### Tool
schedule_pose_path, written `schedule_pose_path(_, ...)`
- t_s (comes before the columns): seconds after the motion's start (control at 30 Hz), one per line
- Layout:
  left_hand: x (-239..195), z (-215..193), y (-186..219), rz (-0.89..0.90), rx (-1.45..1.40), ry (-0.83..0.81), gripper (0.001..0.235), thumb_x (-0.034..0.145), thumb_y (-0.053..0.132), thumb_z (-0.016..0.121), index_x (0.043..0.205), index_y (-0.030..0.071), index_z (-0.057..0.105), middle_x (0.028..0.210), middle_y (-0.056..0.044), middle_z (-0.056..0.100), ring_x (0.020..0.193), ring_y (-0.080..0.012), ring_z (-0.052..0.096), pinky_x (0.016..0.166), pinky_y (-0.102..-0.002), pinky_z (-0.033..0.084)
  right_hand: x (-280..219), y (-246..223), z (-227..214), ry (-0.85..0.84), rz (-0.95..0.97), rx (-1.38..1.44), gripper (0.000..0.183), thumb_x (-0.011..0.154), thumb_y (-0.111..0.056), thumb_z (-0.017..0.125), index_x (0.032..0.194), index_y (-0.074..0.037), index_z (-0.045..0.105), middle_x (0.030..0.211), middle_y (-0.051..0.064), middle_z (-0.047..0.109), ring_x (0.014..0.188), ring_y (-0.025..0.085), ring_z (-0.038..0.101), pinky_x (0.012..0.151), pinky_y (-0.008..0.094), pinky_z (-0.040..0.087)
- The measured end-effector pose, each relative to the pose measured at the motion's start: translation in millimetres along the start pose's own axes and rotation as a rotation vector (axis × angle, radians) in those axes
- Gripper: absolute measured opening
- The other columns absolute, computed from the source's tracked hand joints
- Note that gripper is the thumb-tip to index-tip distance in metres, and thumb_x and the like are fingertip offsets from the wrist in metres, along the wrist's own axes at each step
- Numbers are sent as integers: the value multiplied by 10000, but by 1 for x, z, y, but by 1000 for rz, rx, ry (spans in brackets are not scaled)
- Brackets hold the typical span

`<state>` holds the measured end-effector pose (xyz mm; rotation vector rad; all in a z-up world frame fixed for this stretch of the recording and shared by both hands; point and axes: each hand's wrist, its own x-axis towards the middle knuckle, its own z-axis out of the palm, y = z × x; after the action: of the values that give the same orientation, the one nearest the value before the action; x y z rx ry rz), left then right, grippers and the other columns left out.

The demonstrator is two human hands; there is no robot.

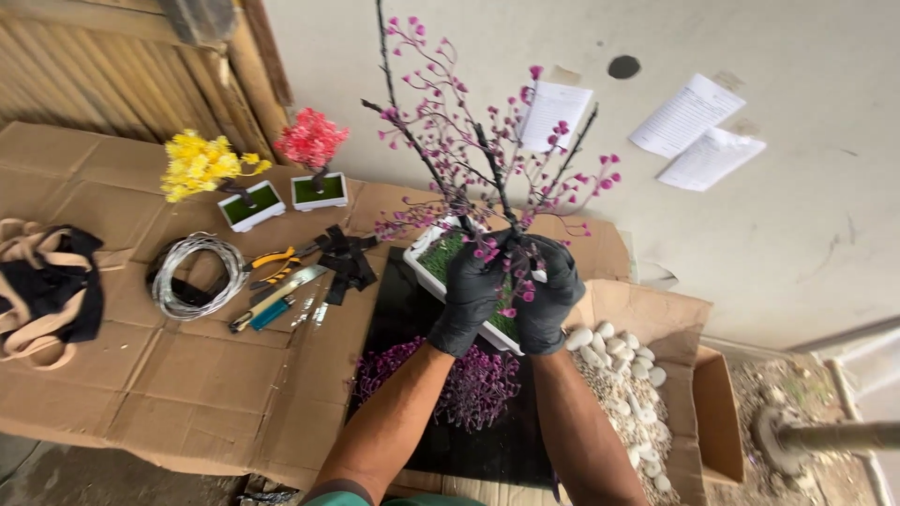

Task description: A person wearing black gloves is assembling an artificial tree by attaching small purple flower clusters to its branches.

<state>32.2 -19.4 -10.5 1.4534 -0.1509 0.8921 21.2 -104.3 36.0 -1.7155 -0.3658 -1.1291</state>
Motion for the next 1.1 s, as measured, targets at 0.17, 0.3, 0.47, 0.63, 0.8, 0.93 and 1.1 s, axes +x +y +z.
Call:
schedule_pose_path(0.17, -2, 3, -4, -2, 15, -2, 250, 853, 32, 820, 1085, 125, 808, 943, -95, 795, 922, -291, 767, 802, -377, 614, 4, -21, -1, 14, -4, -57, 214, 782, -154, 932, 951, -100, 811, 888, 84, 780, 852, 296, 747, 789, 378, 591)
schedule_pose_path(0.3, -3, 1, -11, -7, -10, -42, 253, 839, -12, 788, 1068, 96, 797, 930, -116, 791, 924, -318, 763, 801, -410, 614, 2, -20, 0, 14, -3, -59, 203, 784, -99, 921, 956, -107, 813, 903, 88, 785, 860, 297, 753, 796, 374, 594)
schedule_pose_path(0.47, -4, 9, -18, 17, 45, -7, 248, 827, 28, 828, 1066, 85, 792, 942, -148, 786, 926, -351, 755, 783, -412, 606, 4, -16, -2, -10, -7, -20, 170, 821, -68, 876, 973, -84, 802, 918, 126, 777, 875, 340, 746, 811, 409, 585)
schedule_pose_path(0.63, -14, 13, -41, 51, 23, 35, 279, 762, 58, 873, 1032, 85, 806, 929, -130, 798, 922, -317, 764, 803, -382, 607, 3, -10, -2, -6, -8, -3, 151, 820, -61, 879, 949, -86, 805, 904, 123, 777, 864, 340, 747, 814, 404, 585)
schedule_pose_path(0.8, -12, 21, -41, 75, 84, 92, 247, 772, 84, 885, 1006, 96, 807, 895, -121, 797, 881, -334, 765, 769, -381, 610, 6, -14, -2, -12, 26, 17, 218, 780, -90, 914, 973, -107, 813, 873, 103, 774, 748, 296, 736, 734, 379, 586)
schedule_pose_path(0.93, -9, 17, -38, 95, 54, 74, 255, 730, 126, 910, 966, 109, 813, 880, -110, 800, 866, -334, 769, 783, -372, 617, 9, -29, 0, 1, 34, -16, 215, 846, -65, 863, 1048, -112, 807, 858, 85, 769, 639, 216, 655, 663, 346, 554)
schedule_pose_path(1.1, -6, 9, -23, 142, 106, 81, 281, 754, 153, 910, 975, 32, 786, 906, -194, 782, 896, -423, 736, 762, -447, 605, 3, -28, -6, -38, 126, 60, 512, 875, -70, 832, 1355, -98, 658, 982, 98, 783, 722, 131, 642, 703, 324, 540)
